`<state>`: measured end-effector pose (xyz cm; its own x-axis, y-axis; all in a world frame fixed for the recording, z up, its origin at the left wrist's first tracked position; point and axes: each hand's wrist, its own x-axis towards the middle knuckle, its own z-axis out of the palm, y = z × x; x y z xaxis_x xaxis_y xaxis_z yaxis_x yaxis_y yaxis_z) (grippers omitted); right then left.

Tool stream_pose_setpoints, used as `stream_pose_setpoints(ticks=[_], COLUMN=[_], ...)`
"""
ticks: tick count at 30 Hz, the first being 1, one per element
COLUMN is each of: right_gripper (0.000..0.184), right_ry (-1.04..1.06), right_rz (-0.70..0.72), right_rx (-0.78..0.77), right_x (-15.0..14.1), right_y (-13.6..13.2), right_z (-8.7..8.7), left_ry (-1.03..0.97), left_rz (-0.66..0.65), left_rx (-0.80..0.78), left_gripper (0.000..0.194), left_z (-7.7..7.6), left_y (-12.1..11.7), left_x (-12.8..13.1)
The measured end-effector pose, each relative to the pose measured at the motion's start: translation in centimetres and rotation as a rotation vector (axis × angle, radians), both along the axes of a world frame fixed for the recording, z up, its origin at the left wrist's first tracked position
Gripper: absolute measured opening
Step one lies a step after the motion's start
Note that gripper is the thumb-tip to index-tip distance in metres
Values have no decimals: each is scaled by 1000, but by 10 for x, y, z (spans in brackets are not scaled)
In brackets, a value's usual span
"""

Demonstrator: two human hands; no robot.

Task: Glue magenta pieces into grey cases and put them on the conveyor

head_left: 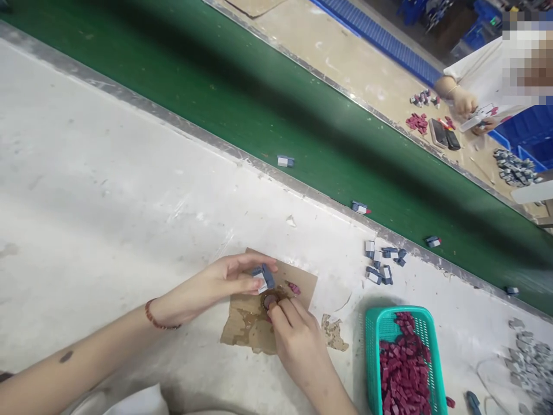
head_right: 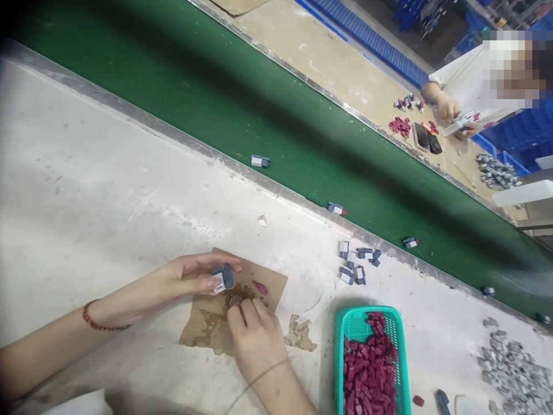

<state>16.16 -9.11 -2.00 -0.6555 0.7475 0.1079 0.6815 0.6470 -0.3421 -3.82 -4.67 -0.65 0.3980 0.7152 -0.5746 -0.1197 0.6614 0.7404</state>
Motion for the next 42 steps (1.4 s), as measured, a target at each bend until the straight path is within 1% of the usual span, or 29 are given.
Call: stream_pose_setpoints(ticks=[3, 5, 9, 10, 11, 14, 15, 17, 19, 21, 24, 26, 28, 30, 32, 37, 42], right_gripper=[34, 34, 30, 30, 31, 33, 33, 32, 28, 24, 14, 11, 12, 12, 10, 7, 5], right_ry=[-10, -14, -34, -36, -37, -28, -21, 11, 90, 228, 510, 694, 853, 968, 1010, 954, 912], right_rz=[-5, -25, -12, -10, -15, -43, -46, -47, -63, -117, -308, -443, -525, -565, -582, -570, -498], right_rx=[24, 34, 4, -2, -5, -1, -6, -33, -106, -248, -492, -588, -643, -667, -659, -585, -578], right_x=[-2, -3, -3, -3, -3, -4, -4, -5, -4, 1, 11, 16, 17, 16, 13, 6, 3], right_y=[1, 2, 2, 2, 1, 0, 1, 2, 4, 8, 11, 11, 10, 7, 5, 4, 5], right_z=[3, 4, 3, 2, 2, 2, 2, 3, 4, 4, 4, 4, 3, 2, 2, 4, 6], left_ry=[-20, -18, -60, -60, -49, 0, -3, -22, -18, 6, 17, -11, -62, -108, -147, -223, -242], left_rz=[46, 42, -18, -15, -7, 19, 18, 28, 55, 91, 143, 157, 148, 136, 145, 181, 185], left_rx=[14, 8, -27, -23, -10, 30, 29, 22, 23, 30, 42, 36, 13, 12, 41, 70, 36], left_gripper=[39, 40, 54, 55, 51, 32, 29, 30, 33, 31, 29, 31, 34, 35, 34, 33, 32], left_z=[-2, -4, -10, -12, -13, -17, -17, -18, -19, -20, -21, -21, -23, -25, -27, -31, -29], left_y=[-1, -1, -2, -3, -3, -5, -5, -6, -6, -6, -7, -9, -13, -17, -21, -27, -28], left_x=[-1, -2, -4, -4, -4, -1, 0, 1, 2, 2, 3, 5, 8, 11, 13, 18, 20])
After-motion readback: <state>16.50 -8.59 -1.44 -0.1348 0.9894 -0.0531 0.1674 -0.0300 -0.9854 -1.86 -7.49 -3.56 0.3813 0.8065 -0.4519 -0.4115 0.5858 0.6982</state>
